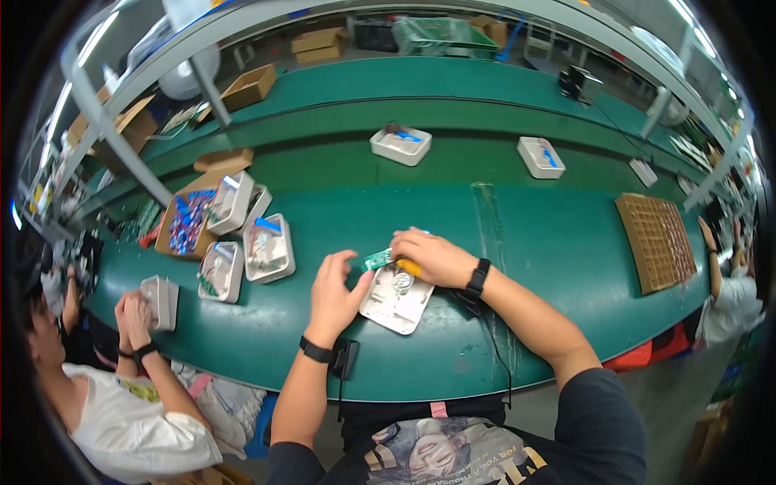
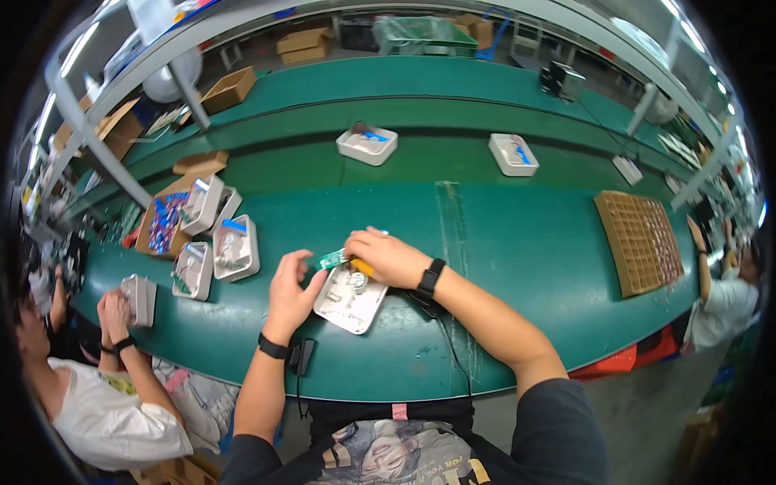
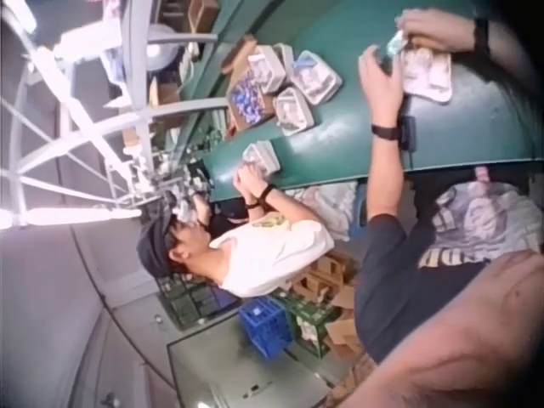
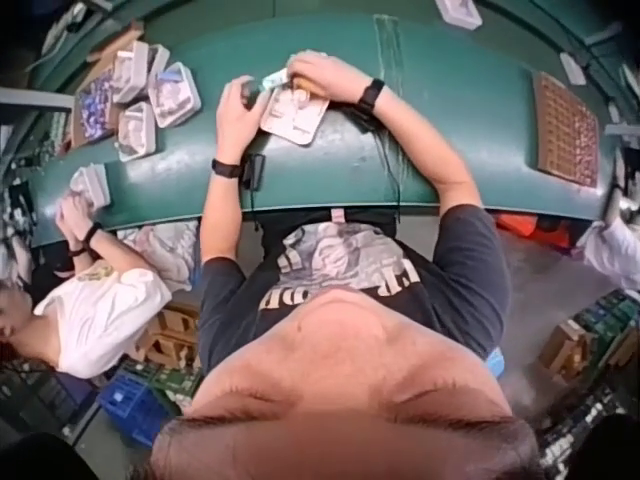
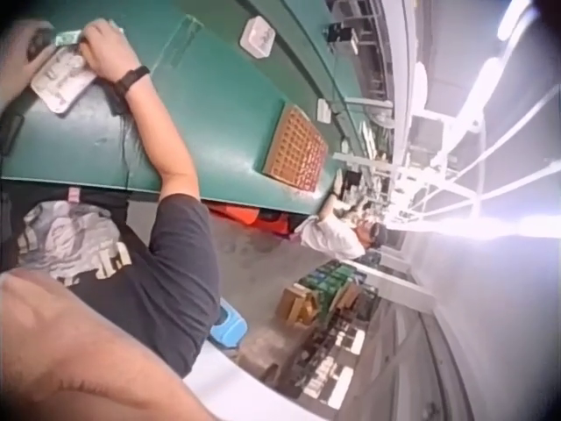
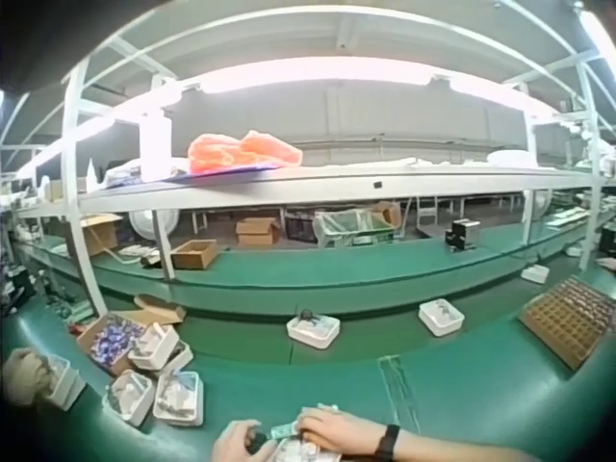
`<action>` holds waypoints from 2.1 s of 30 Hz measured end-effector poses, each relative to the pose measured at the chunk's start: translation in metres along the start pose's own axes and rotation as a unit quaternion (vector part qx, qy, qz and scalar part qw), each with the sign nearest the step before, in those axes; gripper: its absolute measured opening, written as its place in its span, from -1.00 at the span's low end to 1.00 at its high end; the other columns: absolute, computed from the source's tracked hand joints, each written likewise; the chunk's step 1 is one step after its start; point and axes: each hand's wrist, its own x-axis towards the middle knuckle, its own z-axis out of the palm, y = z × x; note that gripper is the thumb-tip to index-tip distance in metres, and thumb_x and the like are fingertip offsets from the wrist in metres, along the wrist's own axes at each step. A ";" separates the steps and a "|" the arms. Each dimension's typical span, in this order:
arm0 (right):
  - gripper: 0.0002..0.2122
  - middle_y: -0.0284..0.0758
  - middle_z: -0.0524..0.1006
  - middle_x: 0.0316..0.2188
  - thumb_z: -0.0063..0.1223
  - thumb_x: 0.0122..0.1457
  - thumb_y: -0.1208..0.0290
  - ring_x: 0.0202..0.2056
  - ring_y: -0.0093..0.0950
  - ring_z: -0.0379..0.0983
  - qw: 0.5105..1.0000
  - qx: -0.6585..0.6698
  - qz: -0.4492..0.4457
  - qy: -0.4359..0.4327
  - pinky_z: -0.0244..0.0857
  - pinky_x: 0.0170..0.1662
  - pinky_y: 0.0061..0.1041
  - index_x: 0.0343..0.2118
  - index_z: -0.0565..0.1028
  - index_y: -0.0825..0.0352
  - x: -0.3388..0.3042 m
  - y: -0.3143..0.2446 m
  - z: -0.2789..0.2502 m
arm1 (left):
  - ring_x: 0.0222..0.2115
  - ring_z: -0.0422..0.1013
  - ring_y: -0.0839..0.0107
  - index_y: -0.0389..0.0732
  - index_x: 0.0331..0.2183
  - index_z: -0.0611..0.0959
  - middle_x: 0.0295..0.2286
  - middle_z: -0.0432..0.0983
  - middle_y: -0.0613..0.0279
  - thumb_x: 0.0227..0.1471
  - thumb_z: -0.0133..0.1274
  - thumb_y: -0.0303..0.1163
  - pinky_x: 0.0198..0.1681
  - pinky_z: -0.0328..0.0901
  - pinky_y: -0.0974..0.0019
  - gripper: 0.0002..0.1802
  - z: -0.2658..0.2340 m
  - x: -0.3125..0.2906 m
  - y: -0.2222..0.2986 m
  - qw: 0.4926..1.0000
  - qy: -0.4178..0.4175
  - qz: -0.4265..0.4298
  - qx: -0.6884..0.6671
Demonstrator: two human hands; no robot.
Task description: The person assembles electronic devices by placing a circuit board and a battery into a plastic housing, connecting wires with a tool, and setting the completed unit aside on the table.
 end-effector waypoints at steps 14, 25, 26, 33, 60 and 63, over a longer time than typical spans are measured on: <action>-0.82 -0.22 0.59 -0.17 0.20 0.15 0.48 -0.24 -0.13 0.61 0.992 -0.008 0.125 -0.003 0.55 -0.18 -0.20 -0.18 0.54 0.32 0.000 -0.016 -0.006 | -0.35 0.61 0.10 -0.20 0.24 0.50 -0.40 0.66 0.10 0.01 0.31 -0.03 -0.22 0.46 0.11 -0.17 -0.013 -0.008 0.015 0.966 -0.158 -0.065 0.193; -0.82 -0.24 0.65 -0.07 0.29 0.10 0.52 -0.16 -0.25 0.66 0.994 -0.086 0.020 0.061 0.58 -0.11 -0.33 -0.21 0.62 0.30 0.000 -0.006 -0.007 | -0.09 0.58 0.03 -0.31 0.25 0.49 -0.05 0.59 -0.03 -0.04 0.27 -0.31 0.03 0.44 0.14 -0.20 -0.002 0.000 -0.009 0.998 -0.065 -0.011 0.004; -0.81 -0.24 0.65 -0.07 0.29 0.09 0.54 -0.16 -0.25 0.66 0.991 -0.100 0.027 0.079 0.58 -0.12 -0.33 -0.21 0.62 0.30 0.001 -0.007 -0.006 | -0.09 0.58 0.02 -0.32 0.23 0.51 -0.04 0.59 -0.04 -0.03 0.26 -0.34 0.05 0.43 0.15 -0.24 -0.002 0.000 -0.011 0.998 -0.066 0.019 -0.007; -0.80 -0.25 0.65 -0.06 0.31 0.06 0.59 -0.14 -0.20 0.65 0.989 -0.010 0.097 0.108 0.56 -0.08 -0.30 -0.22 0.62 0.31 0.007 -0.011 -0.008 | -0.06 0.59 0.07 -0.31 0.14 0.58 -0.03 0.62 -0.04 0.00 0.30 -0.37 0.07 0.43 0.18 -0.35 -0.001 0.002 -0.017 0.989 -0.106 0.036 -0.098; -0.85 -0.22 0.57 -0.15 0.19 0.08 0.61 -0.11 -0.19 0.56 0.989 0.006 0.065 -0.129 0.45 0.05 -0.25 -0.27 0.63 0.38 0.002 -0.041 -0.020 | -0.35 0.64 0.19 -0.20 -0.31 0.72 -0.25 0.72 0.17 0.00 0.41 -0.30 -0.32 0.52 0.24 -0.75 0.009 -0.005 -0.003 0.984 -0.085 0.136 -0.079; -0.87 -0.21 0.56 -0.17 0.17 0.08 0.62 -0.11 -0.18 0.55 0.991 -0.001 0.054 -0.125 0.45 0.03 -0.25 -0.28 0.61 0.39 0.005 -0.041 -0.018 | -0.39 0.64 0.23 -0.20 -0.39 0.73 -0.25 0.73 0.18 -0.02 0.42 -0.29 -0.35 0.52 0.27 -0.77 0.008 -0.003 -0.004 0.984 -0.072 0.151 -0.057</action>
